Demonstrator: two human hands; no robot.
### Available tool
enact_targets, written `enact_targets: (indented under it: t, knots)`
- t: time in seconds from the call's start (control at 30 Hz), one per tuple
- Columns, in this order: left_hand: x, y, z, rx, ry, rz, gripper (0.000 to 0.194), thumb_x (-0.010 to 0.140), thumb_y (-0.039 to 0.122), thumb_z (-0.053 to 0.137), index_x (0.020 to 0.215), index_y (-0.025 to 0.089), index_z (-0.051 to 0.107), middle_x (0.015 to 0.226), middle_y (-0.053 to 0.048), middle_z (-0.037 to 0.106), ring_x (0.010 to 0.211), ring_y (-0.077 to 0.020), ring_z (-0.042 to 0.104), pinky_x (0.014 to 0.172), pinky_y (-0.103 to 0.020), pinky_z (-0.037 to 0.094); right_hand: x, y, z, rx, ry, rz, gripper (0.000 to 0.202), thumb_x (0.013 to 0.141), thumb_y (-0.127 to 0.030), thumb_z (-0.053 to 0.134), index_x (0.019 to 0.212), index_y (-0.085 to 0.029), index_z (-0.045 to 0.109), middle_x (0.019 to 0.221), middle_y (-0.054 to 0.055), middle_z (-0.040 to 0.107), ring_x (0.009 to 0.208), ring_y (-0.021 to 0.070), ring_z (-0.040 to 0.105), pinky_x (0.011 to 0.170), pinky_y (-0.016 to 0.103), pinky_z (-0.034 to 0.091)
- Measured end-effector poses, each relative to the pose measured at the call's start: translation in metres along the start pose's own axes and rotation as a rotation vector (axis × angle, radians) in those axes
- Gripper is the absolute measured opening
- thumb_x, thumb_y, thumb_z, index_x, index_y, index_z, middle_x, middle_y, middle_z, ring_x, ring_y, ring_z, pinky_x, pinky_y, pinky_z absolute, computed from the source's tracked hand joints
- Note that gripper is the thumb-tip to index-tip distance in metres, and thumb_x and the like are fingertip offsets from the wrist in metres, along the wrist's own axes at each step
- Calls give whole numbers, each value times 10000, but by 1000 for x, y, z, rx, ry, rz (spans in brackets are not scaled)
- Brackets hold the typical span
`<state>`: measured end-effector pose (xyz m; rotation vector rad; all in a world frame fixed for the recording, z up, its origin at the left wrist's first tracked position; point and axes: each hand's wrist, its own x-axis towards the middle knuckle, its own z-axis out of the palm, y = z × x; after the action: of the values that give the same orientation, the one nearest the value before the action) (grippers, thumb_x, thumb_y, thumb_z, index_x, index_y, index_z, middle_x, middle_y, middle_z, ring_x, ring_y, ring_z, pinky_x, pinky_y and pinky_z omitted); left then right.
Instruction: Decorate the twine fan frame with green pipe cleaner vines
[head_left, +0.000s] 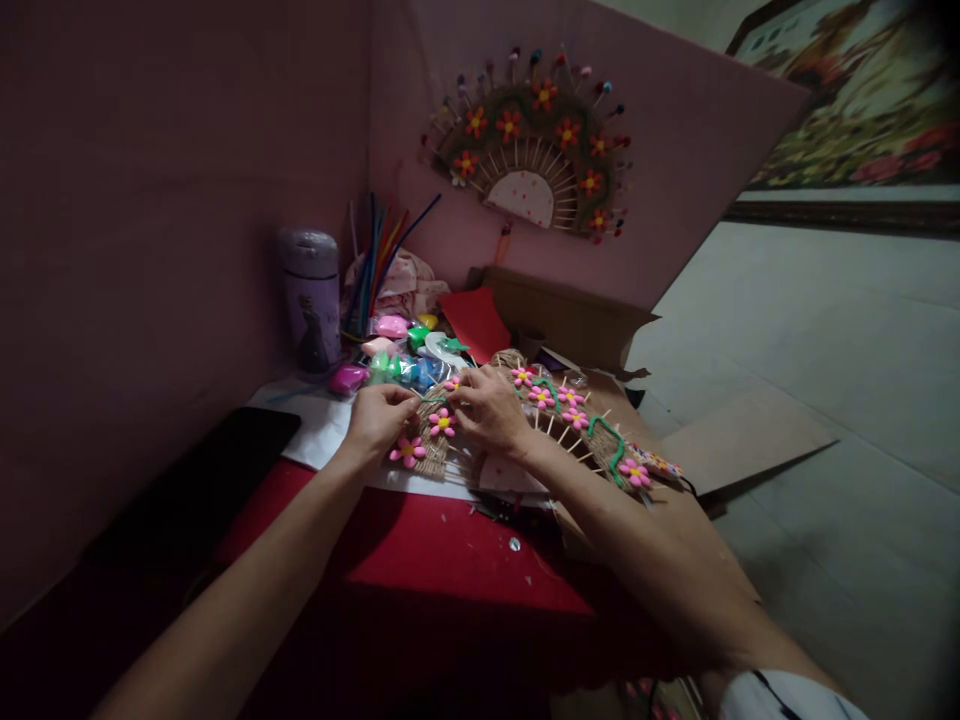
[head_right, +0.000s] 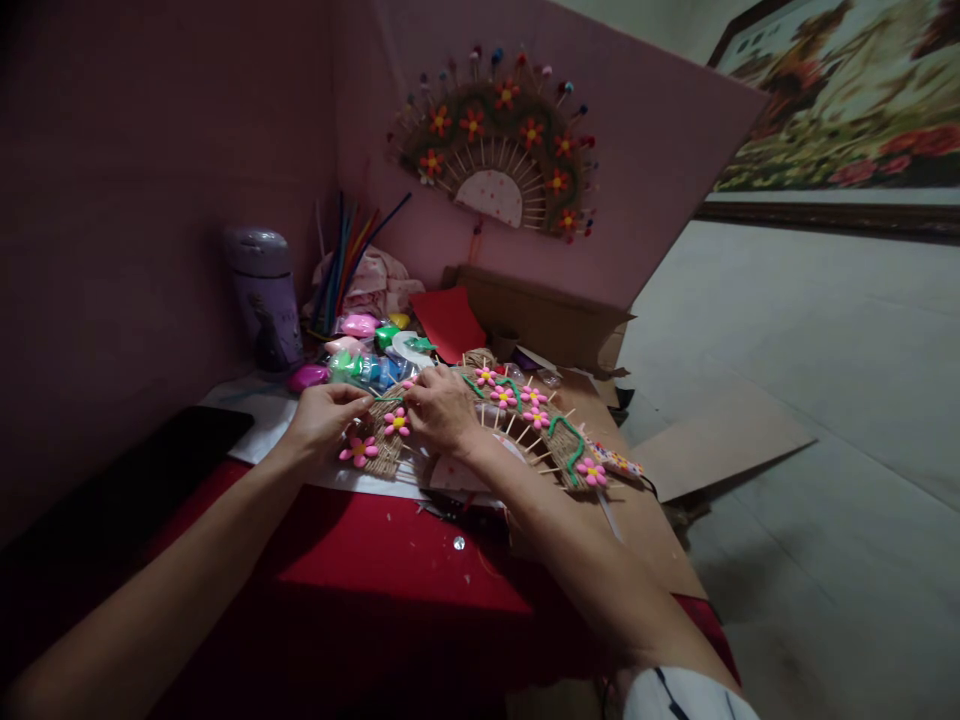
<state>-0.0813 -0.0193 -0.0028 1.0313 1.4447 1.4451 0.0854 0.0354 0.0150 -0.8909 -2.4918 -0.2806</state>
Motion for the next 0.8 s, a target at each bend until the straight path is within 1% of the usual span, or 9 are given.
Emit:
enact_targets:
  t: [0.13, 0.3, 0.47, 0.57, 0.67, 0.8]
  knots:
    - [0, 0, 1, 2, 5, 1, 127, 634, 238, 658, 668, 125, 610, 512, -17, 603, 318, -93, 472, 311, -189, 307, 5, -1, 2, 34, 6, 48, 103, 793, -232, 585, 781, -212, 685, 902, 55, 622, 886, 205, 479, 772, 326, 362]
    - [-1, 2, 1, 10, 16, 9, 110, 635, 229, 664, 649, 129, 621, 509, -21, 607, 331, -95, 483, 319, -188, 317, 8, -5, 1, 90, -4, 131, 83, 761, -156, 600, 762, -193, 674, 847, 44, 623, 839, 188, 485, 742, 305, 365]
    - [-2, 2, 0, 19, 18, 44, 119, 634, 244, 669, 638, 130, 639, 512, -32, 611, 384, -108, 524, 336, -185, 343, 8, -6, 2, 108, -16, 109, 128, 767, -153, 591, 783, -218, 701, 869, 45, 620, 853, 194, 486, 744, 314, 367]
    - [-1, 0, 0, 26, 9, 48, 107, 644, 230, 641, 654, 124, 633, 507, -26, 606, 356, -100, 498, 326, -186, 337, 7, -6, 3, 113, -13, 100, 146, 764, -150, 582, 795, -220, 707, 887, 51, 624, 875, 202, 491, 760, 324, 364]
    - [2, -2, 0, 45, 20, 39, 107, 646, 224, 637, 669, 119, 635, 500, -19, 600, 348, -93, 483, 322, -183, 333, 6, -6, 3, 129, -3, 122, 134, 770, -152, 566, 800, -203, 686, 881, 54, 632, 862, 199, 499, 759, 321, 359]
    - [3, -2, 0, 63, 25, 30, 107, 656, 222, 635, 685, 120, 644, 521, -18, 610, 359, -93, 492, 322, -181, 332, 6, -6, 3, 153, 17, 152, 106, 762, -131, 550, 775, -183, 641, 822, 50, 631, 807, 185, 500, 732, 303, 351]
